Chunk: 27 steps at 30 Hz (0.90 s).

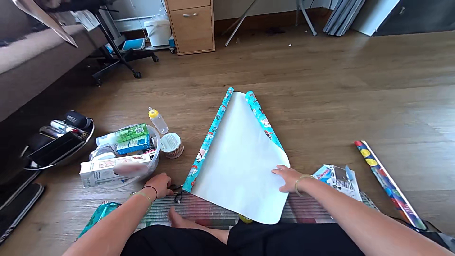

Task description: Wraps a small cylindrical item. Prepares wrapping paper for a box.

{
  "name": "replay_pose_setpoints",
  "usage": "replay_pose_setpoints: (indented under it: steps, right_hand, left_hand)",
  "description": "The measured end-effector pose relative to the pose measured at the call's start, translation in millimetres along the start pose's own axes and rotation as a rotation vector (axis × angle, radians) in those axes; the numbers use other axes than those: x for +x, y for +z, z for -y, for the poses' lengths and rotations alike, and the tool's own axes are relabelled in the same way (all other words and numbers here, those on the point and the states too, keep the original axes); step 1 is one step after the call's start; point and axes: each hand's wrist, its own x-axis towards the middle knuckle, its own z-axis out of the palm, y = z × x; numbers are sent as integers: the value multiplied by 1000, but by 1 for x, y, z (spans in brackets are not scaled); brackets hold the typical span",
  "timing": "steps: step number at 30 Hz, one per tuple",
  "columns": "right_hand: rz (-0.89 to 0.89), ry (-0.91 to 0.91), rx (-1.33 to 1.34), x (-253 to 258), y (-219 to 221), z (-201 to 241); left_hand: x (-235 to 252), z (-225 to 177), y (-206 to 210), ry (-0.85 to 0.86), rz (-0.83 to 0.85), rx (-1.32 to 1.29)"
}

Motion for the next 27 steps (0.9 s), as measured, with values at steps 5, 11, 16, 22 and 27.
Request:
replay_pose_setpoints:
  steps: [5, 11, 16, 22, 27]
  right_hand:
    - [115, -2, -18, -11, 6, -8]
    - [164, 38, 2, -10, 1, 6]
    - [181, 40, 9, -7, 2, 3]
    - [159, 21, 2, 3, 7, -4]
    - [162, 16, 2, 3, 7, -5]
  left_hand:
    - [0, 1, 3, 36, -137, -135]
    - [1, 1, 4, 202, -115, 41]
    - [0, -3, 2, 190, -65, 161]
    - [-22, 7, -6, 50, -61, 26]
    - [-68, 12, -2, -106, 15, -296]
